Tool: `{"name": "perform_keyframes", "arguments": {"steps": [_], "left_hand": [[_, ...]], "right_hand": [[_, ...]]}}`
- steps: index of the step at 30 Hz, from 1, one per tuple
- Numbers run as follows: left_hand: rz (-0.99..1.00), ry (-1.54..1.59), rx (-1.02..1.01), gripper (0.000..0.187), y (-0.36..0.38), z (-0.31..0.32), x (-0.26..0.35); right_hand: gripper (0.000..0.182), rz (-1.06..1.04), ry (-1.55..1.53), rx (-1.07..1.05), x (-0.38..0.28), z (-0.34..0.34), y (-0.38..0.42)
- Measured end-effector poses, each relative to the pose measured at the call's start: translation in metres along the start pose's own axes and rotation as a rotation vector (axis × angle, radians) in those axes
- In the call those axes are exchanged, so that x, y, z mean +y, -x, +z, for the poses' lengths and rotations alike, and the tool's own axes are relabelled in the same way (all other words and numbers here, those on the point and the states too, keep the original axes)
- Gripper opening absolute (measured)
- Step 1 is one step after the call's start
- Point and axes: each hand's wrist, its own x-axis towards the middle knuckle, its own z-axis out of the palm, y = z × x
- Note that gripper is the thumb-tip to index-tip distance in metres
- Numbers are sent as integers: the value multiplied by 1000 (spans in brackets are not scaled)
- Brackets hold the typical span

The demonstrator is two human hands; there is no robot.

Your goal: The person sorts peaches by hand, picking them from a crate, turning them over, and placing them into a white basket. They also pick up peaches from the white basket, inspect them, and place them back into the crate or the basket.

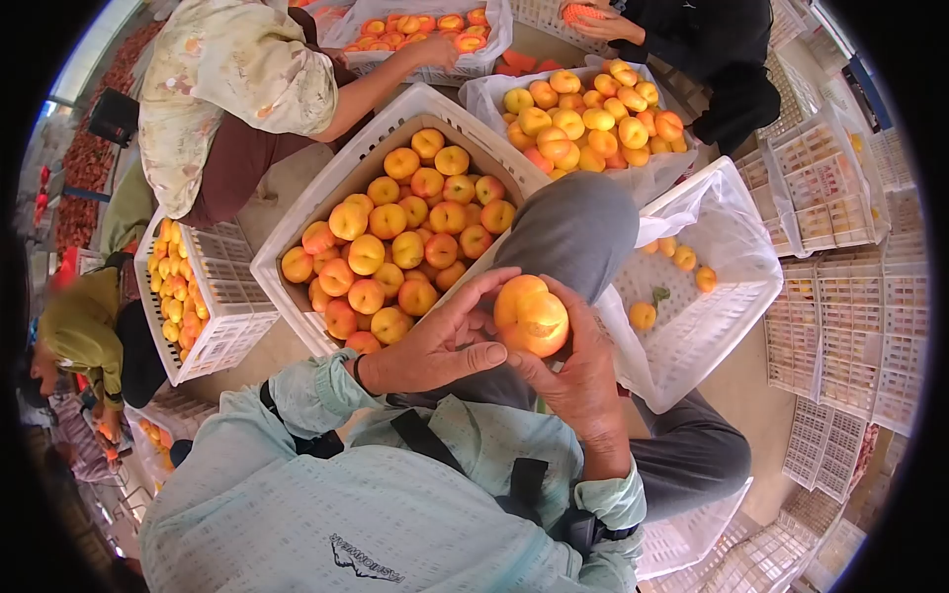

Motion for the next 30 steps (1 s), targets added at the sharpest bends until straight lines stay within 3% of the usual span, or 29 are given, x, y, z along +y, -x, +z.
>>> {"name": "perform_keyframes", "arguments": {"steps": [4,11,13,14,15,18,19,21,23,28,30], "left_hand": [[-125,164,35,64,-5,-5,0],[-173,207,66,51,1,-18,-7],[-141,295,147,49,1,-30,-1],[-130,390,153,50,1,-48,-7],[-71,337,243,48,-1,-67,-5],[61,-92,482,43,-19,-139,-22],[66,-85,496,43,-27,-160,-35],[-18,-568,423,43,-43,-194,-64],[-38,-812,227,45,-63,-204,-90],[-330,-1117,-165,46,-104,-204,-138],[-290,-1163,-176,46,-110,-205,-159]], "right_hand": [[66,16,-148,-2,15,1,3],[55,-31,87,-164,3,7,-5],[60,26,-104,-51,-3,12,-3],[64,-39,-98,4,-1,6,-3],[64,-40,-96,-8,4,-5,-1],[56,-5,-30,272,23,-49,12],[51,22,14,351,36,-63,16],[46,95,120,400,67,-85,26],[38,231,189,481,97,-96,36],[32,371,293,424,145,-86,49],[32,374,372,377,151,-82,49]]}}
